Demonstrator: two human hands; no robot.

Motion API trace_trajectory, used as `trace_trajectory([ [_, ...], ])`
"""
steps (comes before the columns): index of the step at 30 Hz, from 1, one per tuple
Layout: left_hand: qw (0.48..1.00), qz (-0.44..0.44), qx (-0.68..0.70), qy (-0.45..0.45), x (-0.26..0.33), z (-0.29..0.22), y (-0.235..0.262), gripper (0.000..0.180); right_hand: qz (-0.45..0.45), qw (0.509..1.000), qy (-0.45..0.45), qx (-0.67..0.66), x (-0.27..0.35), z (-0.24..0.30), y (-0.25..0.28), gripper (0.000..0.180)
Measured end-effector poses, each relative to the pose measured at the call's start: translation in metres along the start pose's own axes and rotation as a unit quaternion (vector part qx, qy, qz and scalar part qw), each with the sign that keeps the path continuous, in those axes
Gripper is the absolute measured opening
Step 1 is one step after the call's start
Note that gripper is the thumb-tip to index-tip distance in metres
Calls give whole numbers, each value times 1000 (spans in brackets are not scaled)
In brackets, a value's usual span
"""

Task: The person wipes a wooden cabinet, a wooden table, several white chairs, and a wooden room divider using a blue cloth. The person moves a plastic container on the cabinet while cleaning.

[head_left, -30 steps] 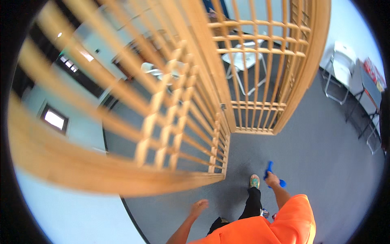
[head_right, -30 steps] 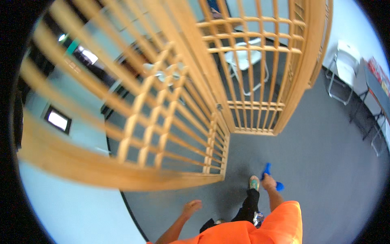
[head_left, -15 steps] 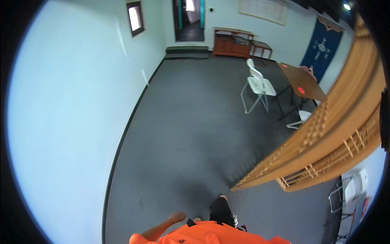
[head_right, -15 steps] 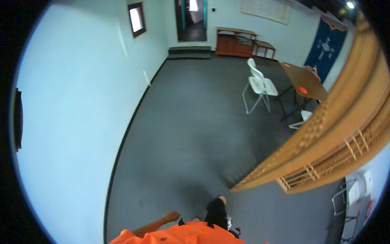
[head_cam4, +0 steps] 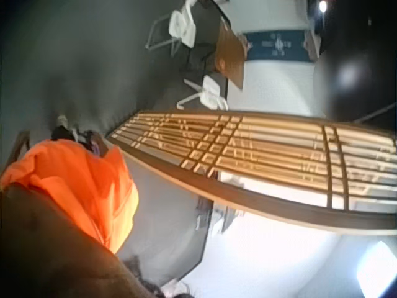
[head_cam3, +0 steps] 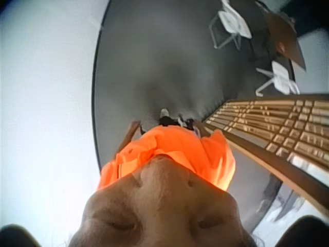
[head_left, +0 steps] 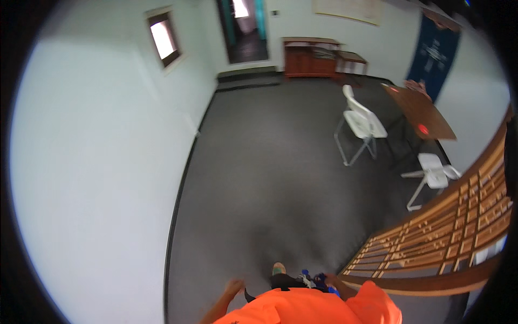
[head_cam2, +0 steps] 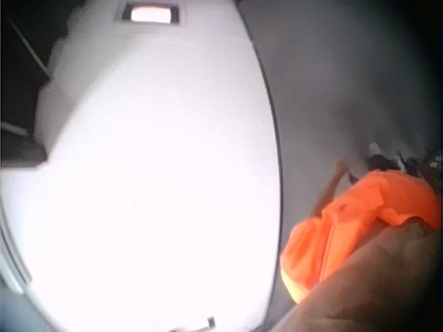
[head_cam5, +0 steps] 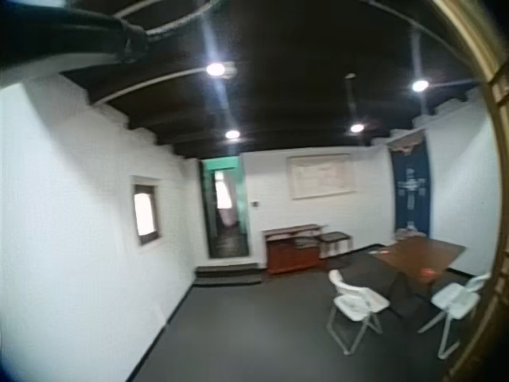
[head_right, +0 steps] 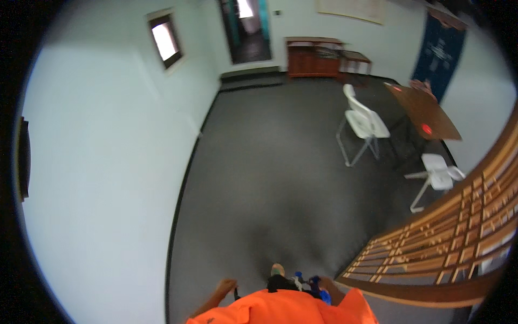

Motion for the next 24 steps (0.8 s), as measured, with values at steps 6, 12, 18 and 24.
trace_trajectory([
  [6,939,-156,177,251,-36,36,116,22,-49,983,72,-163,-97,234,121,60],
  [12,936,-97,229,249,-145,-69,154,20,-161,978,112,-73,-217,259,183,56],
  [18,950,-103,224,191,-308,-212,266,19,-41,976,-207,-59,-269,268,218,60],
  [24,979,-142,148,-5,-465,-420,395,22,-125,947,-266,-127,-293,323,281,69],
])
Point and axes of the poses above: each hand's wrist, its own x-axis away from the middle knuckle, its own y-axis out of the back of the hand, z = x × y, the point moved 2 cm from there along -x, towards the middle knuckle, and after that the axes turned 7 degrees about -x, right-handed, at the moved point
